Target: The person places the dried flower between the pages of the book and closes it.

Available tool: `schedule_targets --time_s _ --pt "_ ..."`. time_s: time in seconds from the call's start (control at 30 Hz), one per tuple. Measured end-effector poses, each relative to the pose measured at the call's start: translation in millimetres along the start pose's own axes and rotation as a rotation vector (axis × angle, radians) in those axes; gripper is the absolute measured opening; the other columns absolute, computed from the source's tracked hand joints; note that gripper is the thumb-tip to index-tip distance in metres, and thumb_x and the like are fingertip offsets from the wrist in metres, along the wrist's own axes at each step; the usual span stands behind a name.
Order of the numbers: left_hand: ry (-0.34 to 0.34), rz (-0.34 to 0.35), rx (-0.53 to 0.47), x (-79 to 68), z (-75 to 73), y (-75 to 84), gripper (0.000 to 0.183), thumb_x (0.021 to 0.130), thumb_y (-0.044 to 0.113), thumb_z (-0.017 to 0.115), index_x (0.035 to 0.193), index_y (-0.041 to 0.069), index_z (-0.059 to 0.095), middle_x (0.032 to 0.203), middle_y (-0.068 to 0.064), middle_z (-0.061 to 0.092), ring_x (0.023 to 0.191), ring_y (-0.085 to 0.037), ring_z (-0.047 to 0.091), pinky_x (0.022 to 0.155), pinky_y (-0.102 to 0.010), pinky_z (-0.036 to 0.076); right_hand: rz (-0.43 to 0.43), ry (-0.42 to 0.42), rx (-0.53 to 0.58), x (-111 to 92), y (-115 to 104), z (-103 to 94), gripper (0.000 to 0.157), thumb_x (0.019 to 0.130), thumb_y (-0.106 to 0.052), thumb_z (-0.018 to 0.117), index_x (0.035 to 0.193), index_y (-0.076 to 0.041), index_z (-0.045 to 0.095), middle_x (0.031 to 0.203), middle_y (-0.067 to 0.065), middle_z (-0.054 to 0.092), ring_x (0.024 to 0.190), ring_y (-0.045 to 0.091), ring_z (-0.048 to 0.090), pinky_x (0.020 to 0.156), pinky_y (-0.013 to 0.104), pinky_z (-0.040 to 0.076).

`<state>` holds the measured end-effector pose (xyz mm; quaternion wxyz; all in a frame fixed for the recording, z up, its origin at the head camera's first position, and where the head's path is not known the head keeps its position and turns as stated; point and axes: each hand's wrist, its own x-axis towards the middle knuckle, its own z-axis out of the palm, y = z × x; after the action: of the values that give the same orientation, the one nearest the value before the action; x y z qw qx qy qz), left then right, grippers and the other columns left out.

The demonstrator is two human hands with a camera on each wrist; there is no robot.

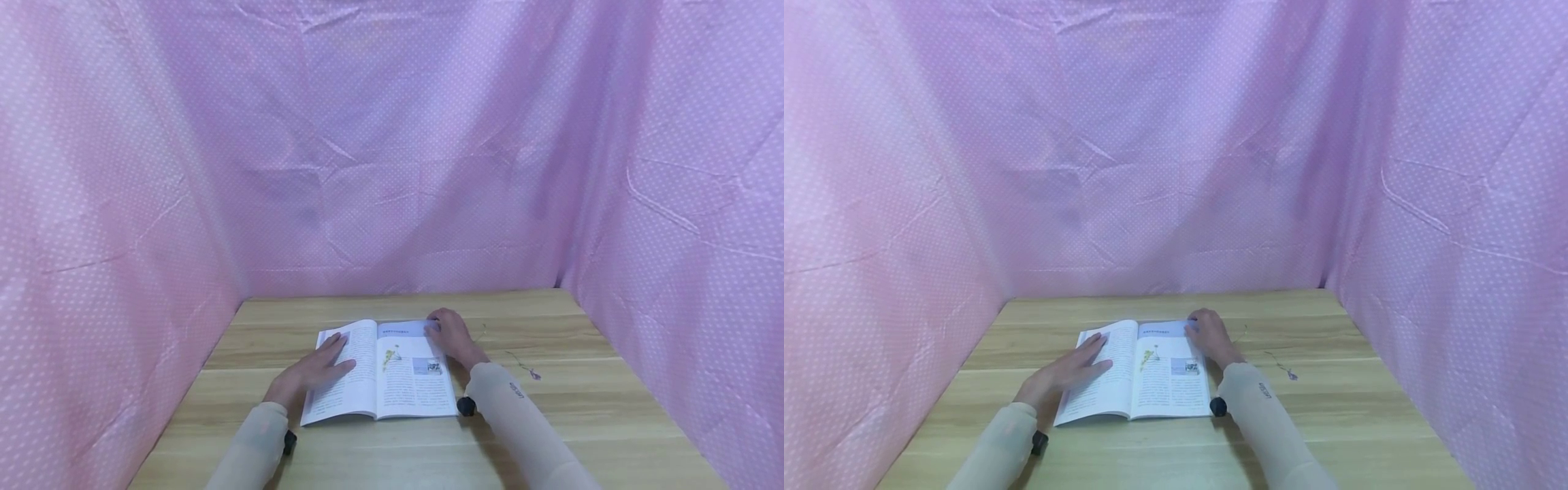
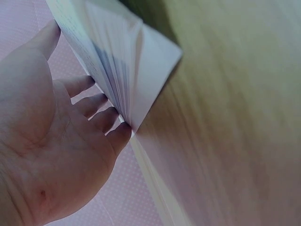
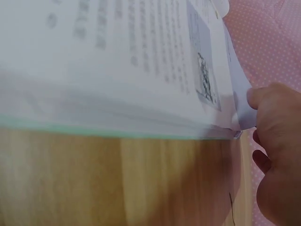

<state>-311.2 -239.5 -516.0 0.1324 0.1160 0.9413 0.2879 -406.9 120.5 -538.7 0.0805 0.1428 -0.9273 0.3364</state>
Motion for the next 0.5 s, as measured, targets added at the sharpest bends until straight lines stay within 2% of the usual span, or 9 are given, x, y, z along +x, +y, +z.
schedule_targets --time_s 0.17,0.5 --pt "-0.001 0.005 0.011 1.0 0.2 -1.1 0.089 0.114 0.065 0.051 0.183 0.019 0.019 0.193 -0.015 0.006 0.178 -0.048 0.008 0.142 -0.075 0.014 0.073 0.033 0.066 -0.4 -4.4 -1.2 0.029 0.110 -0.017 0.075 0.133 0.002 0.076 0.132 0.021 0.079 0.125 0.039 0.077 0.109 0.053 0.066" --pt "-0.003 0.007 0.011 1.8 0.3 -1.8 0.089 0.114 0.066 0.050 0.183 0.019 0.019 0.193 -0.015 0.006 0.178 -0.048 0.007 0.142 -0.074 0.014 0.086 0.033 0.097 -0.9 -5.2 -2.8 0.019 0.111 -0.015 0.073 0.122 -0.002 0.077 0.118 0.015 0.081 0.108 0.029 0.078 0.098 0.046 0.069"
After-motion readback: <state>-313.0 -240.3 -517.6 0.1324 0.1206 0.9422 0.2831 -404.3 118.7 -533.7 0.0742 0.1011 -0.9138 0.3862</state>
